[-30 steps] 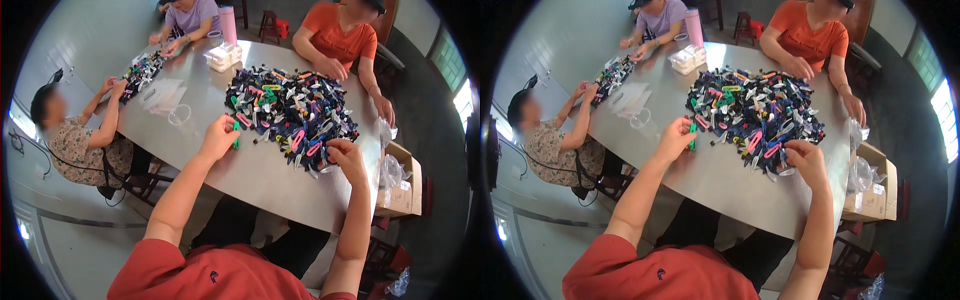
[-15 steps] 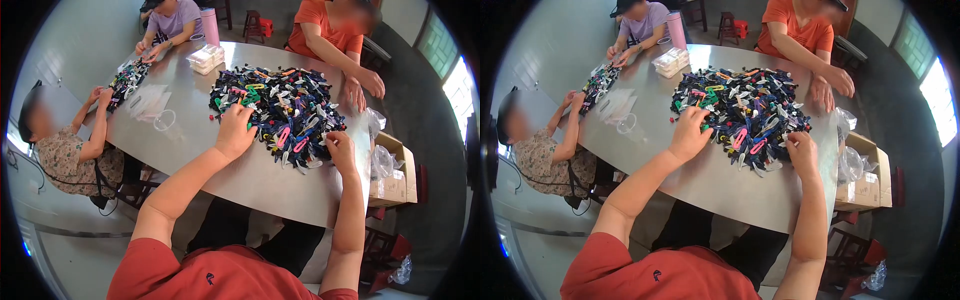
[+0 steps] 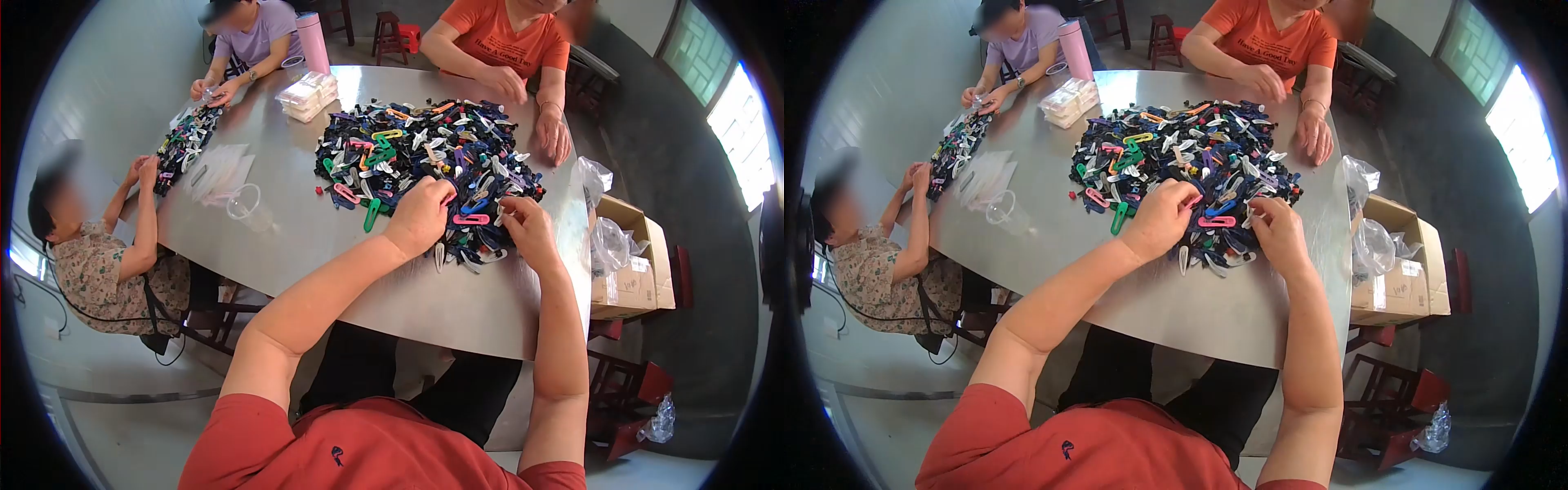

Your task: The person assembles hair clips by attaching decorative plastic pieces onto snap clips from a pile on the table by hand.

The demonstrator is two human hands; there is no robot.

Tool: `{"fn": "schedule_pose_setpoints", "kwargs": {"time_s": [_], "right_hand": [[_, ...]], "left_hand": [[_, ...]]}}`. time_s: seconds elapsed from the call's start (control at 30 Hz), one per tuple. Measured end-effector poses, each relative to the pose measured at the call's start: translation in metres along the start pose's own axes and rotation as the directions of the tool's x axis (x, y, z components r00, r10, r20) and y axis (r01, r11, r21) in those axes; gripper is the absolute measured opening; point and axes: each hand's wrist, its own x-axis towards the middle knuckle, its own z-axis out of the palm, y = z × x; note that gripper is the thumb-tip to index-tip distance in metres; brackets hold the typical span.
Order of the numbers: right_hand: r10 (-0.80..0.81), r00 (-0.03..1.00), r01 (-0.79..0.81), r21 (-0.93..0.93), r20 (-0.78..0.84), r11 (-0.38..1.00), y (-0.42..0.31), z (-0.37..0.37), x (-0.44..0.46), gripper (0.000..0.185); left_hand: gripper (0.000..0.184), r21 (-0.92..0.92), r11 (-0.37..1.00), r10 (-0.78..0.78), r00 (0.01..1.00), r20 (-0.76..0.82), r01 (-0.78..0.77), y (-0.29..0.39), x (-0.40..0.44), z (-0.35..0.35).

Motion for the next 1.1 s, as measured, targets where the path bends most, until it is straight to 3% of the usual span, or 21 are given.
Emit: {"fn": "schedule_pose_setpoints", "kwargs": {"time_s": [0.03,0.13,0.17,0.2,0.23,0.27,0.3,0.37,0.4,0.57,0.63,0.7,0.77,0.8,0.83,0.9,0.93,1.0,1.03,1.1], "right_hand": [[0.003,1.000,-0.003,0.000,-0.001,1.000,0.001,0.000,0.000,0.024],[-0.002,1.000,0.002,0.007,0.001,1.000,0.001,-0.001,0.001,0.025],[0.127,0.992,-0.125,0.091,-0.015,0.988,-0.001,-0.001,0.002,0.024],[0.254,0.967,-0.246,0.176,-0.022,0.953,-0.002,-0.002,0.004,0.024],[0.253,0.967,-0.246,0.174,-0.024,0.954,0.001,-0.003,0.004,0.024],[0.181,0.978,-0.180,0.018,-0.105,0.983,0.008,-0.004,0.005,0.023],[0.096,0.980,-0.122,-0.144,-0.173,0.982,0.015,-0.004,0.005,0.023],[0.055,0.979,-0.100,-0.226,-0.198,0.969,0.029,-0.001,0.004,0.024],[0.011,0.976,-0.078,-0.304,-0.216,0.949,0.031,0.000,0.005,0.025],[-0.002,0.972,-0.095,-0.403,-0.234,0.910,0.041,0.001,0.005,0.029],[-0.031,0.970,-0.069,-0.398,-0.240,0.915,0.041,-0.001,0.005,0.030],[0.066,0.977,-0.110,-0.215,-0.201,0.971,0.041,-0.007,0.007,0.025],[0.079,0.976,-0.126,-0.231,-0.205,0.965,0.045,-0.022,0.007,0.023],[0.082,0.975,-0.133,-0.245,-0.204,0.960,0.043,-0.030,0.005,0.021],[0.232,0.964,-0.255,-0.208,-0.130,0.944,0.025,-0.043,0.002,0.016],[0.402,0.915,-0.395,-0.111,0.048,0.912,0.015,-0.059,-0.002,0.024],[0.393,0.918,-0.386,-0.109,0.050,0.916,0.002,-0.063,-0.003,0.024],[0.532,0.817,-0.482,-0.245,0.221,0.842,-0.021,-0.066,-0.005,0.037],[0.526,0.822,-0.476,-0.243,0.217,0.845,-0.022,-0.063,-0.005,0.037],[0.377,0.905,-0.300,-0.335,0.196,0.893,-0.020,-0.052,-0.008,0.050]], "left_hand": [[0.017,-0.001,1.000,0.000,1.000,0.003,0.000,0.000,0.001,0.000],[0.019,-0.243,0.949,-0.191,0.980,0.061,0.201,0.000,0.007,0.001],[0.019,-0.244,0.949,-0.190,0.980,0.061,0.199,0.001,0.008,0.001],[0.017,-0.017,0.998,-0.063,0.997,-0.037,0.062,0.005,0.008,-0.001],[0.016,0.222,0.973,0.085,0.991,-0.102,-0.061,0.008,0.008,-0.003],[0.007,0.314,0.945,0.138,0.983,-0.123,-0.094,0.014,0.010,-0.002],[0.007,0.312,0.945,0.140,0.982,-0.124,-0.096,0.015,0.012,0.004],[0.010,0.322,0.927,0.228,0.970,-0.085,-0.190,0.020,0.017,0.017],[0.012,0.323,0.933,0.177,0.984,-0.018,-0.162,0.025,0.018,0.021],[0.021,0.380,0.923,0.050,0.997,0.050,-0.065,0.036,0.024,0.032],[0.018,0.515,0.856,0.046,0.999,-0.011,-0.034,0.034,0.026,0.033],[0.013,0.517,0.854,0.073,0.997,-0.024,-0.050,0.035,0.025,0.031],[0.013,0.441,0.886,0.186,0.981,-0.052,-0.144,0.043,0.023,0.030],[0.016,0.303,0.929,0.213,0.976,0.038,-0.214,0.052,0.017,0.029],[0.018,0.218,0.935,0.264,0.959,0.102,-0.281,0.057,0.013,0.035],[0.020,0.118,0.942,0.271,0.921,0.278,-0.313,0.071,-0.002,0.041],[0.020,0.126,0.942,0.270,0.923,0.273,-0.312,0.071,-0.009,0.045],[0.029,0.254,0.897,0.308,0.923,0.233,-0.363,0.063,-0.015,0.053],[0.029,0.258,0.894,0.313,0.922,0.228,-0.367,0.058,-0.012,0.054],[0.040,0.281,0.896,0.307,0.936,0.170,-0.345,0.049,-0.011,0.052]]}}
